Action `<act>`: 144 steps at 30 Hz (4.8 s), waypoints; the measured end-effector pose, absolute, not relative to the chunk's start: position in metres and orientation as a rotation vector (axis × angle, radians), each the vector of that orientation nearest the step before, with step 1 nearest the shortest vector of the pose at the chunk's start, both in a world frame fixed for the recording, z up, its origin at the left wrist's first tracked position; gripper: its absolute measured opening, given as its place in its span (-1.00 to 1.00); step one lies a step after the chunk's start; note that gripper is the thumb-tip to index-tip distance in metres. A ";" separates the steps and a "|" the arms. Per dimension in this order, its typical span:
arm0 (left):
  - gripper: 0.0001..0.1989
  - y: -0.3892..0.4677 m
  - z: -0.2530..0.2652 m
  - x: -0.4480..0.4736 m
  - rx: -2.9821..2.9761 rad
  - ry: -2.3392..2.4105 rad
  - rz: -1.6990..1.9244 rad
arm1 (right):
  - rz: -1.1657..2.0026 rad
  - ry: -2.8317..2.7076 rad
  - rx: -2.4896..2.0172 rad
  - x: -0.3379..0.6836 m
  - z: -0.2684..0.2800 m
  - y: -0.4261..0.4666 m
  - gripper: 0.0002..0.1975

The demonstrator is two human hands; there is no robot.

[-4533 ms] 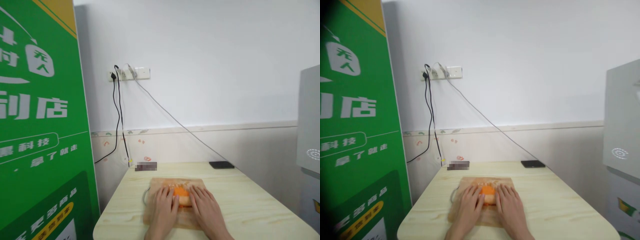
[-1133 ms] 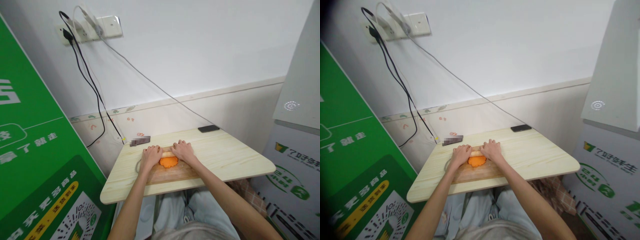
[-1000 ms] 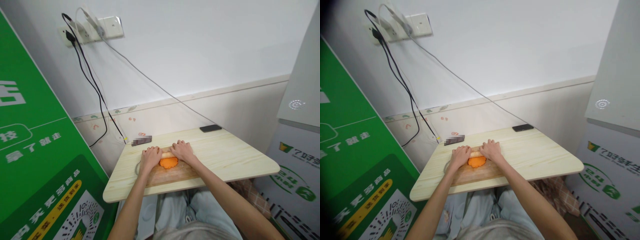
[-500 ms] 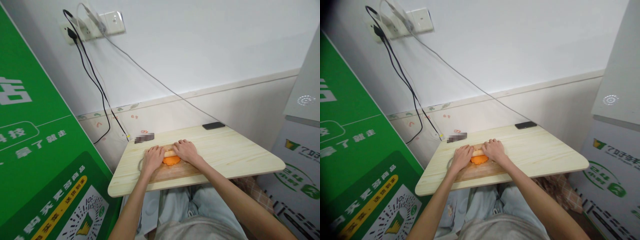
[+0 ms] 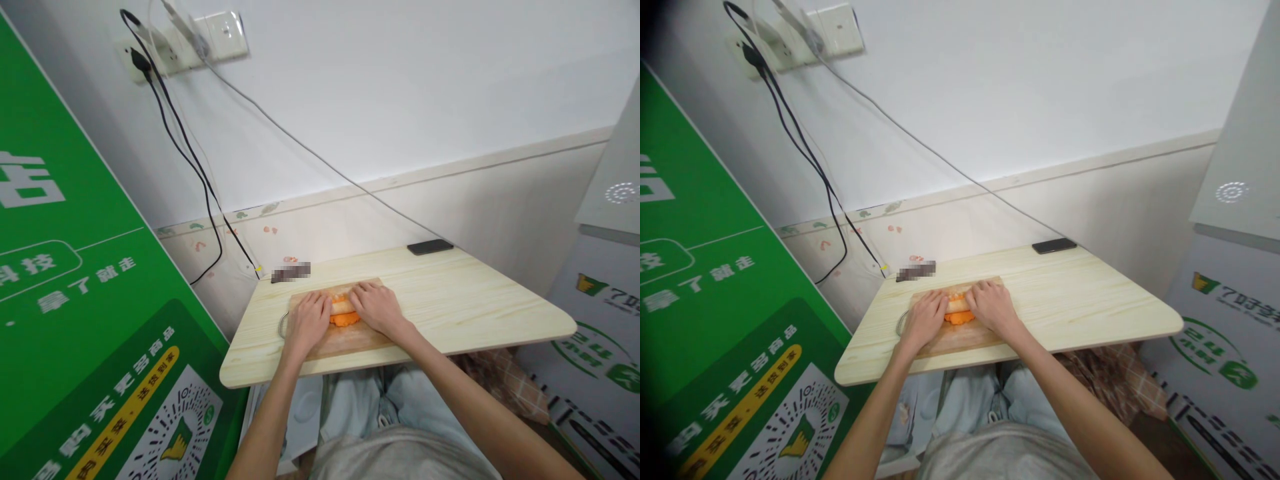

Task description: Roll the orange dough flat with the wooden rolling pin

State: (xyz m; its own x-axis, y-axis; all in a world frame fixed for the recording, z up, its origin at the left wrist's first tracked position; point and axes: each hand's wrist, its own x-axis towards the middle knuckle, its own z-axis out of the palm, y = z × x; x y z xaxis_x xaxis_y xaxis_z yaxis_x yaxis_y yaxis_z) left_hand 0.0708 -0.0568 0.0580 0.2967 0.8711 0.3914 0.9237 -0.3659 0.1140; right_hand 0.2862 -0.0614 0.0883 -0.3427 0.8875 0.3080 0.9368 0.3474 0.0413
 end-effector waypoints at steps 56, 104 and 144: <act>-0.43 -0.013 0.076 0.084 -2.319 -2.006 -0.385 | -0.133 -2.362 -1.734 0.288 0.093 -0.023 -0.50; -0.45 -0.066 0.052 0.071 -2.377 -1.779 -0.551 | -0.276 -2.339 -1.512 0.289 0.070 -0.068 -0.46; -0.40 -0.003 0.085 0.084 -2.337 -2.029 -0.344 | 0.097 -2.509 -1.826 0.280 0.105 0.005 -0.46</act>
State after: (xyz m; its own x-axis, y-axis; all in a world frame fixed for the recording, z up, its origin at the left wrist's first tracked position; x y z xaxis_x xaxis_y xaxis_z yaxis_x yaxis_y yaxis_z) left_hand 0.0836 -0.0029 0.0846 0.1268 0.9748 0.1835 0.9809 -0.1507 0.1231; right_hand 0.2796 0.0047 0.1050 -0.3079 0.9514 -0.0072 0.9491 0.3066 -0.0720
